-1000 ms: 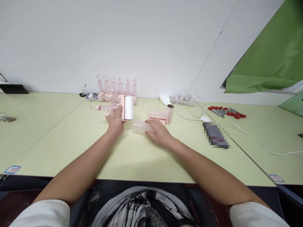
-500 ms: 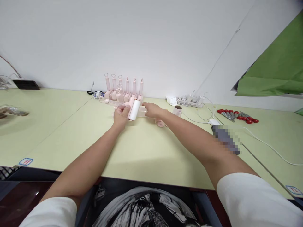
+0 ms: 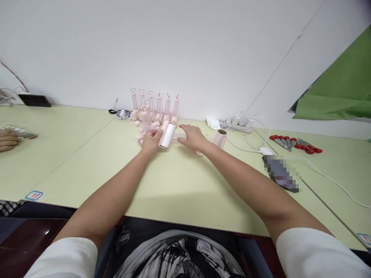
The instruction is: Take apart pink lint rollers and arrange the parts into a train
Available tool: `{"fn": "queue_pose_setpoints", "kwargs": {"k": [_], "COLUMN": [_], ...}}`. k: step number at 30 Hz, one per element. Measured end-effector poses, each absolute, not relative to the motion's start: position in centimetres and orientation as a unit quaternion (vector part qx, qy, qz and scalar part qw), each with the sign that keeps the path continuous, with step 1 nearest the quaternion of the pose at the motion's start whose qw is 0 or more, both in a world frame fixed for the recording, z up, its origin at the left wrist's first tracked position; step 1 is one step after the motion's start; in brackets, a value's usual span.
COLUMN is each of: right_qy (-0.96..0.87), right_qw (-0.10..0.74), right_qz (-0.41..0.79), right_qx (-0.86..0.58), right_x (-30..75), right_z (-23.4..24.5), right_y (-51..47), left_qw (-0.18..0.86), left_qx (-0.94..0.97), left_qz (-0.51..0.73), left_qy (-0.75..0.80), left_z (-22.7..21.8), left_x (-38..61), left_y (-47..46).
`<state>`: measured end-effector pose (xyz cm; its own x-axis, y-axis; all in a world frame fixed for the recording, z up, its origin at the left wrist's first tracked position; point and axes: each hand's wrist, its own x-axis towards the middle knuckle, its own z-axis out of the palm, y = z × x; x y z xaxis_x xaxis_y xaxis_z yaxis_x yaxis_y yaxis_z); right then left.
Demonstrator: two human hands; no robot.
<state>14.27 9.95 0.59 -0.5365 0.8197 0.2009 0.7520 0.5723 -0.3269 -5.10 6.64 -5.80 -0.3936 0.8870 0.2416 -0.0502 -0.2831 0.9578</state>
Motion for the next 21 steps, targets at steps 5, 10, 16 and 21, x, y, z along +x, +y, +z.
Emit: {"fn": "queue_pose_setpoints", "kwargs": {"k": [5, 10, 16, 21], "right_qy": [-0.703, -0.635, -0.563, -0.558], "right_qw": [0.421, 0.486, 0.515, 0.512], "right_qz": [0.426, 0.463, 0.492, 0.481], "right_qx": [-0.383, -0.383, -0.420, -0.442], "right_x": [15.0, 18.1, 21.6, 21.8], "right_z": [-1.3, -3.2, -3.3, -3.0], "right_y": [5.8, 4.2, 4.5, 4.4], "left_qw": [0.497, 0.560, 0.502, 0.213], "left_qx": [0.492, 0.474, 0.509, 0.726], "left_qz": [0.611, 0.575, 0.567, 0.430], "left_qy": [0.370, 0.362, 0.410, 0.492], "left_z": [-4.8, -4.2, -3.9, -3.3], "left_x": [-2.4, -1.0, -2.9, -2.8], "left_y": [4.1, 2.7, 3.2, 2.4]}}
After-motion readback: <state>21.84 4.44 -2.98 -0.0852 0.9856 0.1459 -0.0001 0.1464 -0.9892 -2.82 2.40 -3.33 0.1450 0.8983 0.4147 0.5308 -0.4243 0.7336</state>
